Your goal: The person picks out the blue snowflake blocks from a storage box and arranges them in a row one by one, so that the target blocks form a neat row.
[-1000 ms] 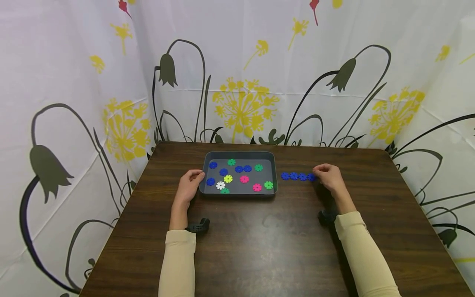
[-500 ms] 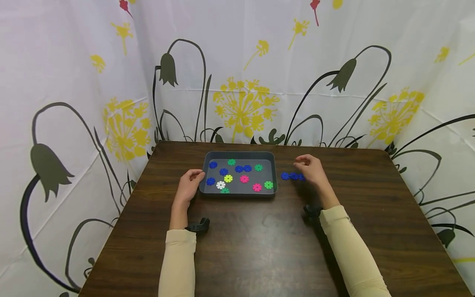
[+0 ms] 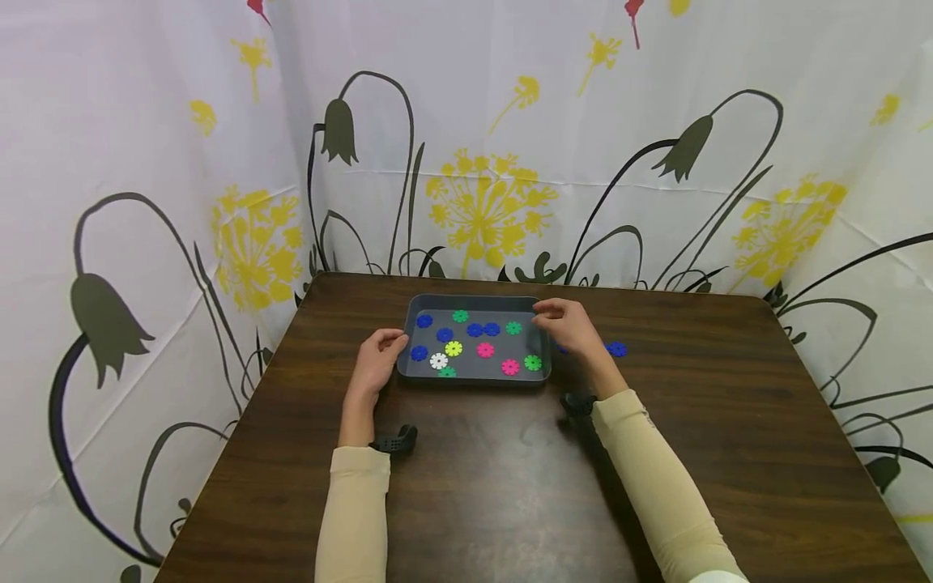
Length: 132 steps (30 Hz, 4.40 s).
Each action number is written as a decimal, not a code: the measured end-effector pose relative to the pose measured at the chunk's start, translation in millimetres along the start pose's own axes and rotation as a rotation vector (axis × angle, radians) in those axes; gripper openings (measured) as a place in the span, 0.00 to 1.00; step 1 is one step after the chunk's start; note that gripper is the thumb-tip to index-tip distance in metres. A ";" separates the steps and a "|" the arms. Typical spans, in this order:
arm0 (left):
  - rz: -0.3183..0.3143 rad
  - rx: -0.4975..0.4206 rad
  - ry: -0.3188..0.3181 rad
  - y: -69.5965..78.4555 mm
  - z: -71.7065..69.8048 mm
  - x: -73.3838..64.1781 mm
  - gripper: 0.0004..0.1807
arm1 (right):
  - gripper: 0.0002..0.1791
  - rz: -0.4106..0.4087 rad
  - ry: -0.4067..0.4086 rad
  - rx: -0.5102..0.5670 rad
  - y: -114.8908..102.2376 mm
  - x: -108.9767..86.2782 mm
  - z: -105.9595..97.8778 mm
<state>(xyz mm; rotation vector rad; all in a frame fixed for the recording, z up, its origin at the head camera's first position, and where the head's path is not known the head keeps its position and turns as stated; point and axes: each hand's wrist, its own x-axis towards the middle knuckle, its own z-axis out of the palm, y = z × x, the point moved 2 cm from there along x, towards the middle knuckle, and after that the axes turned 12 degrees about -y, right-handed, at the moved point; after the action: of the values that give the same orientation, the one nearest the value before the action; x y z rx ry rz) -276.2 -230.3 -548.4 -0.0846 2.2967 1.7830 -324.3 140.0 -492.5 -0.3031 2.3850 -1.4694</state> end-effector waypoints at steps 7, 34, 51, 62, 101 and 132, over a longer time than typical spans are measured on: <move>0.004 -0.006 0.007 0.6 -0.7 0.8 0.26 | 0.23 0.033 -0.067 0.062 -14.3 13.1 28.4; -0.001 -0.026 0.018 1.9 -0.6 -1.3 0.24 | 0.20 0.171 -0.051 -0.190 -6.0 54.8 68.6; -0.009 -0.028 0.021 3.3 -0.4 -2.7 0.24 | 0.15 0.208 -0.027 -0.247 -8.9 55.6 69.4; -0.007 -0.016 0.021 3.8 1.6 -3.6 0.24 | 0.08 0.161 -0.006 -0.241 -10.4 46.9 66.3; -0.015 -0.001 0.026 3.6 1.2 -4.0 0.25 | 0.05 0.005 -0.003 -0.230 -26.5 -0.3 33.2; -0.020 0.007 0.035 1.1 3.2 0.9 0.27 | 0.12 -0.001 0.191 0.028 9.8 -43.3 -34.6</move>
<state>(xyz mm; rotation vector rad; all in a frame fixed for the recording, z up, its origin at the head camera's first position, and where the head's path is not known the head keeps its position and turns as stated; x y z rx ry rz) -276.8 -226.8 -548.3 -0.1381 2.3177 1.7771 -297.4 187.8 -479.9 -0.1633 2.5082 -1.5955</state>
